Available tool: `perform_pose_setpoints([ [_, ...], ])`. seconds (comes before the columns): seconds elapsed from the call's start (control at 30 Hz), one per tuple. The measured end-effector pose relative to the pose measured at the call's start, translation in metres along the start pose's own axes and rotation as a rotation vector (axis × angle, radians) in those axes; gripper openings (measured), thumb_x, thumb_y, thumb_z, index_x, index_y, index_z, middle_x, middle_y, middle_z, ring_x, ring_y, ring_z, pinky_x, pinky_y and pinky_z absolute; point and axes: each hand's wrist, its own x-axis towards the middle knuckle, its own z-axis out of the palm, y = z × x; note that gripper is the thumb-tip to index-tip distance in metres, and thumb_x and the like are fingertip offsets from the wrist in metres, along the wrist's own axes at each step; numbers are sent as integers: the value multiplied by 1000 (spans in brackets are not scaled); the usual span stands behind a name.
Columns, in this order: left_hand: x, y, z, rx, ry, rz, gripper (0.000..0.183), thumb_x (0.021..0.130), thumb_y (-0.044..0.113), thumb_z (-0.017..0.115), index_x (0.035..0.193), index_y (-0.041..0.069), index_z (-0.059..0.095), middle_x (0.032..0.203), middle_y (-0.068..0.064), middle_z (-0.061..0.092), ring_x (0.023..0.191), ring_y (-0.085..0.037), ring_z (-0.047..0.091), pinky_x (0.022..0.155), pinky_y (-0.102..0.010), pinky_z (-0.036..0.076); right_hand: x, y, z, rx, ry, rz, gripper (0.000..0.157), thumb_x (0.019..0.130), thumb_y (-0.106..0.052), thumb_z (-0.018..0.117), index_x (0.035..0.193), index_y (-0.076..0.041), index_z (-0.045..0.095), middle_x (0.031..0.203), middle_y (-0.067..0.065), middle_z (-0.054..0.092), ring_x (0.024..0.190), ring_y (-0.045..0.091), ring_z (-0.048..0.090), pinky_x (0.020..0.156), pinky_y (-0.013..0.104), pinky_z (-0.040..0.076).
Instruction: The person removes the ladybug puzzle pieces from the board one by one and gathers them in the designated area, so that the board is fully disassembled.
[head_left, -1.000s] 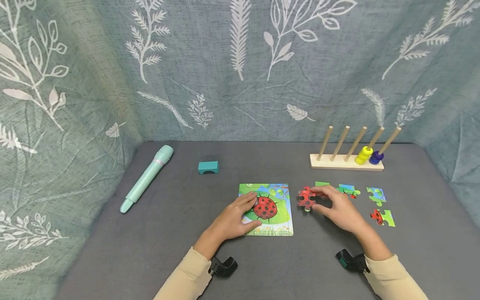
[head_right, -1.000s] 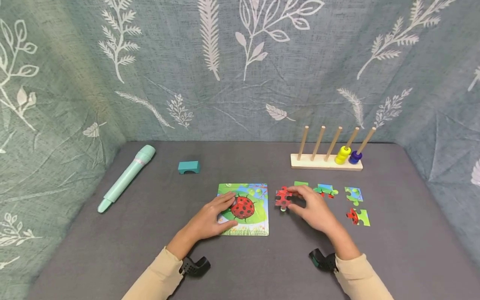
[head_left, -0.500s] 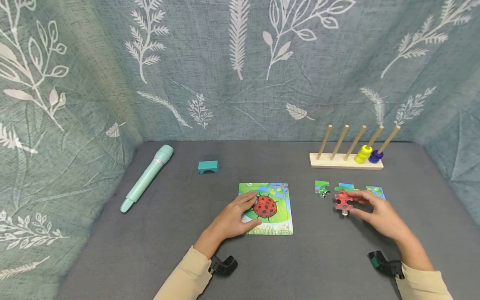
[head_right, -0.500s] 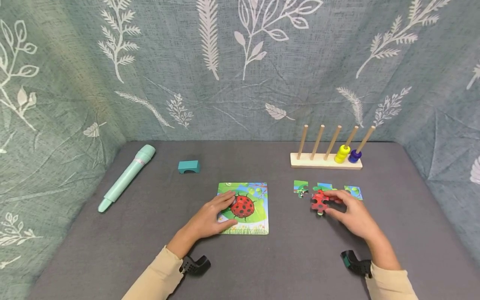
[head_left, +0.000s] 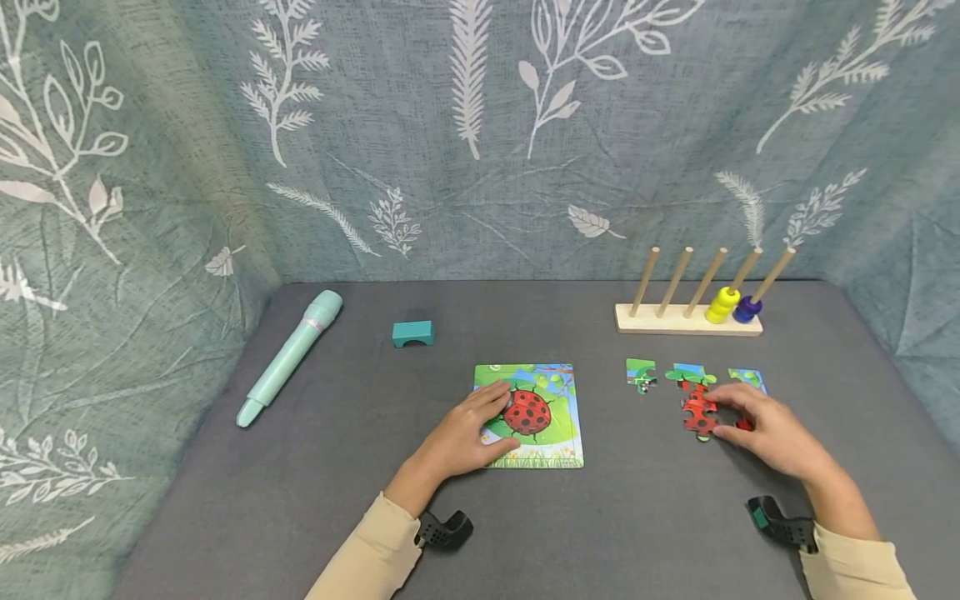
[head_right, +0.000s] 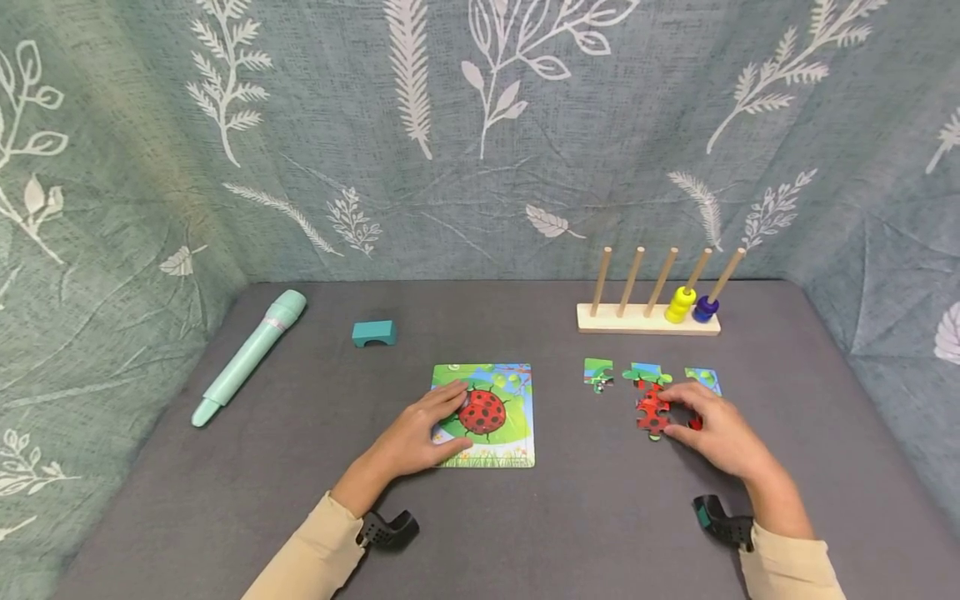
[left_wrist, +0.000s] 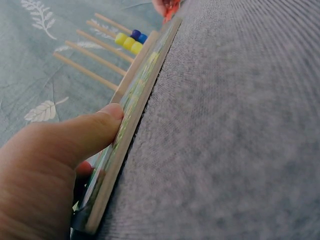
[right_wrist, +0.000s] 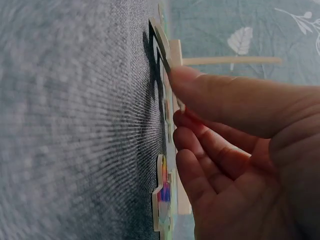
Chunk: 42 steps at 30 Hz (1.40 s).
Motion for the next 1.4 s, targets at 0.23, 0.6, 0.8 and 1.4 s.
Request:
perform_pose_setpoints([
  [0.23,-1,-2,1,-1,5,-5,71,84,35,70,140,-1,45,149,-15,39,138,-31,35,115,-45,33,1,0,2,-96,-7,-21,35,79,-11,76,112,-8,64,114,9,59,105,21,51,80,25,42],
  [0.6,-3,-2,2,-5,11,-10,70,84,35,70,140,-1,45,149,-14,40,138,-31,36,115,-45,33,2,0,4,-15,39,38,44,78,-13,78,117,-2,61,116,16,59,103,6,52,78,8,38],
  [0.8,-5,-1,4,-2,15,-19,70,84,36,70,139,-1,46,148,-14,41,138,-33,36,113,-47,36,2,-6,1,64,-10,157,55,84,-23,74,129,0,54,126,21,55,111,31,57,81,10,43],
  [1.4,1,-3,5,30,47,13,68,82,36,72,136,-1,51,145,-14,45,135,-33,40,110,-47,39,35,-52,41,462,-97,-78,54,84,-8,71,132,4,49,131,26,51,119,-3,50,98,6,40],
])
